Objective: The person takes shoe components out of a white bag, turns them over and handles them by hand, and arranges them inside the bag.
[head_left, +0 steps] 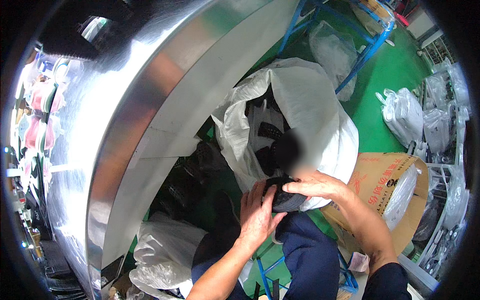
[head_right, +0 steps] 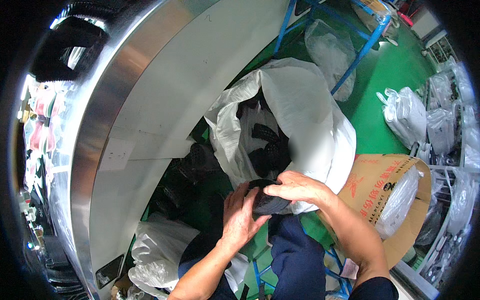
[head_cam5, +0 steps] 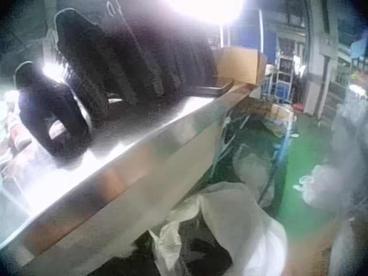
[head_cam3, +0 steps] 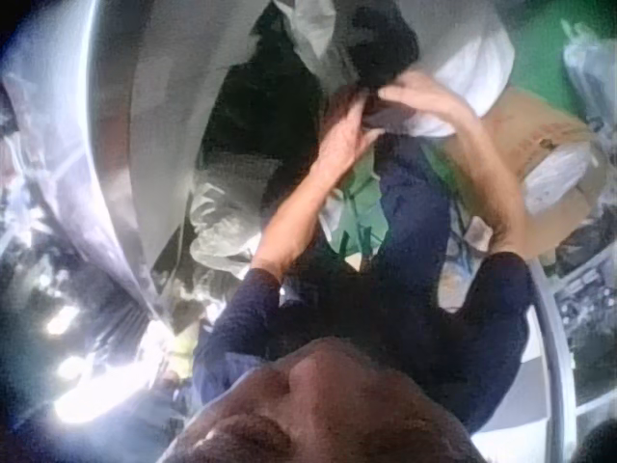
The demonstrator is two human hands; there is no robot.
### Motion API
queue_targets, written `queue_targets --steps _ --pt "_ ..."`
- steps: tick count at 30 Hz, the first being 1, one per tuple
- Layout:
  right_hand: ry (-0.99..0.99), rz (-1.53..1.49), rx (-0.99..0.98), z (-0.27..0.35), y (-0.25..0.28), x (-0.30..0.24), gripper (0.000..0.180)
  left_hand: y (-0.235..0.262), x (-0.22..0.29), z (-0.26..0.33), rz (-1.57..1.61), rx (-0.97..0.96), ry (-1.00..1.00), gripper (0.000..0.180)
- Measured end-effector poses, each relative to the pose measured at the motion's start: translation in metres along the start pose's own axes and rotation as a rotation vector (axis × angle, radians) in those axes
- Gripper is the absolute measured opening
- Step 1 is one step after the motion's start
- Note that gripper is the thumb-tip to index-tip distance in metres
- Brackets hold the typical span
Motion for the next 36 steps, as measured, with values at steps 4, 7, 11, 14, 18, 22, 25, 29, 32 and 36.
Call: queue_targets --steps 4,7,11,14,18,22,25,29,32,36 --pt "0.017 -0.493 -0.175 0.02 0.01 -0.018 0.075 0.002 -0.029 -0.004 0.626 -0.256 0.434 0.07" --pt "0.156 -0.607 -0.018 0.01 0.013 0.005 0.075 0.002 -0.048 0.005 1.337 -0.219 0.474 0.076" --pt "0.304 -0.803 -0.06 0.015 -0.025 0.001 0.085 0.004 -0.051 -0.002 1.69 -0.075 0.444 0.078" --pt "0.379 -1.02 -0.152 0.018 -0.052 -0.023 0.081 0.005 -0.066 0.005 1.726 -0.077 0.488 0.073" --pt "0.25 -1.135 -0.205 0.015 -0.066 -0.032 0.077 0.013 -0.066 0.009 1.766 -0.002 0.552 0.073" --pt "0.198 -1.138 -0.157 0.024 -0.065 -0.038 0.079 0.005 -0.061 -0.001 1.763 -0.038 0.516 0.075" --pt "0.127 -1.116 -0.079 0.02 -0.085 -0.051 0.079 0.022 -0.068 0.012 1.759 0.036 0.462 0.075" --pt "0.171 -0.843 0.188 0.018 -0.11 -0.095 0.062 0.031 -0.094 0.042 1.641 0.285 0.491 0.073" --pt "0.553 -0.344 0.338 0.017 -0.122 -0.12 0.053 0.031 -0.089 0.067 1.786 0.306 0.547 0.078" --pt "0.476 -0.109 0.387 0.016 -0.182 -0.125 0.065 0.043 -0.122 0.118 1.683 0.446 0.756 0.069"
Point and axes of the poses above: each hand's wrist, its own z-axis away from the middle knuckle, its own y-axis out of the back of the hand, x = y × z, the point moved 6 cm from there along -z, towards the middle knuckle, and after that the axes turned 1 degree about y, right-handed, at the moved point
